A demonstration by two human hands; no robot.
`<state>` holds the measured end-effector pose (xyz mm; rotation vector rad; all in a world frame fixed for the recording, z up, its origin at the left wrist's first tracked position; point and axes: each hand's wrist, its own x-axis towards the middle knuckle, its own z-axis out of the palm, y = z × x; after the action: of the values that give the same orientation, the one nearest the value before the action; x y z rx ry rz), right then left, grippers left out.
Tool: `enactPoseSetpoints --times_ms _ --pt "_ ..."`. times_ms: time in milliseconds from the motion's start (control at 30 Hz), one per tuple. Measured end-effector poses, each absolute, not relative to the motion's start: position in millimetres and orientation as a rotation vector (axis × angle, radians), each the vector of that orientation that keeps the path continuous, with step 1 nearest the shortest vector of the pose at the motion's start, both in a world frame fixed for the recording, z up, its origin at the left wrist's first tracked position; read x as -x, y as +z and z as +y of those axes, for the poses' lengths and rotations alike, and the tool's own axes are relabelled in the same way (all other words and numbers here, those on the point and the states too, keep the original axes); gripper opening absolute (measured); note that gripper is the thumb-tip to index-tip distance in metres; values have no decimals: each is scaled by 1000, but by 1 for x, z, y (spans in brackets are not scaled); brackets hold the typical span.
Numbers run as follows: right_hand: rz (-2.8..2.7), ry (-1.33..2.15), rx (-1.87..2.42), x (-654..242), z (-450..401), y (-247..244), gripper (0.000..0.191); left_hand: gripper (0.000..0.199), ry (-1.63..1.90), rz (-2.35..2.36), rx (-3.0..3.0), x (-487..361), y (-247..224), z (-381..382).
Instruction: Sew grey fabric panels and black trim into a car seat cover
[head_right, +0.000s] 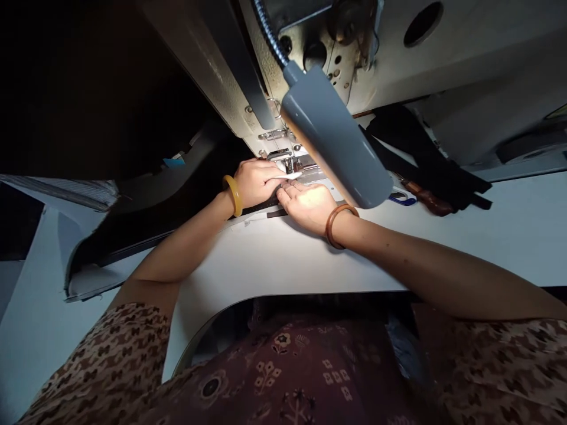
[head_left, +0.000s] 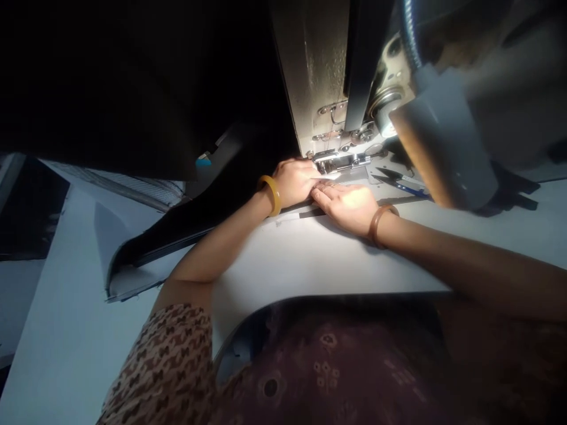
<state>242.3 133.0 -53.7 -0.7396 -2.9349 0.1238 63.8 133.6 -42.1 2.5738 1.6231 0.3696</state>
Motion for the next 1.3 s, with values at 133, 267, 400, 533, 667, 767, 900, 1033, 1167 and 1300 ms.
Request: enactPoseSetpoints --times_ms 133,267,400,533,667,767,900,1033,1167,1300 --pt "-2955 24 568 -244 134 -57 34 27 396 1601 -2471 -62 -34 132" --pt "-2941 -71 321 -252 125 -62 37 30 147 1614 -2645 -65 -24 123" --pt "-2864 -86 302 -260 115 -67 33 35 -44 1588 -2856 -69 -22 112" --pt "-2827 -127 297 -261 113 -70 34 32 13 1654 -2864 -71 -31 106" --pt "-2822 -158 346 -259 113 -70 38 33 68 1646 -2902 -72 -39 105" --pt "-2826 -168 343 -259 113 -68 39 35 39 1534 -3016 -72 -39 108" --pt "-2799 -183 337 -259 113 -67 37 31 70 1409 -3133 -71 -37 112" --pt "-2760 -172 359 -254 115 -68 34 30 123 1338 -3196 -70 -39 114" --pt "-2716 -142 373 -251 117 -70 34 32 187 1267 -3208 -66 -42 120" --pt "-2676 -179 405 -249 118 -70 34 30 264 1208 -3286 -62 -42 125"
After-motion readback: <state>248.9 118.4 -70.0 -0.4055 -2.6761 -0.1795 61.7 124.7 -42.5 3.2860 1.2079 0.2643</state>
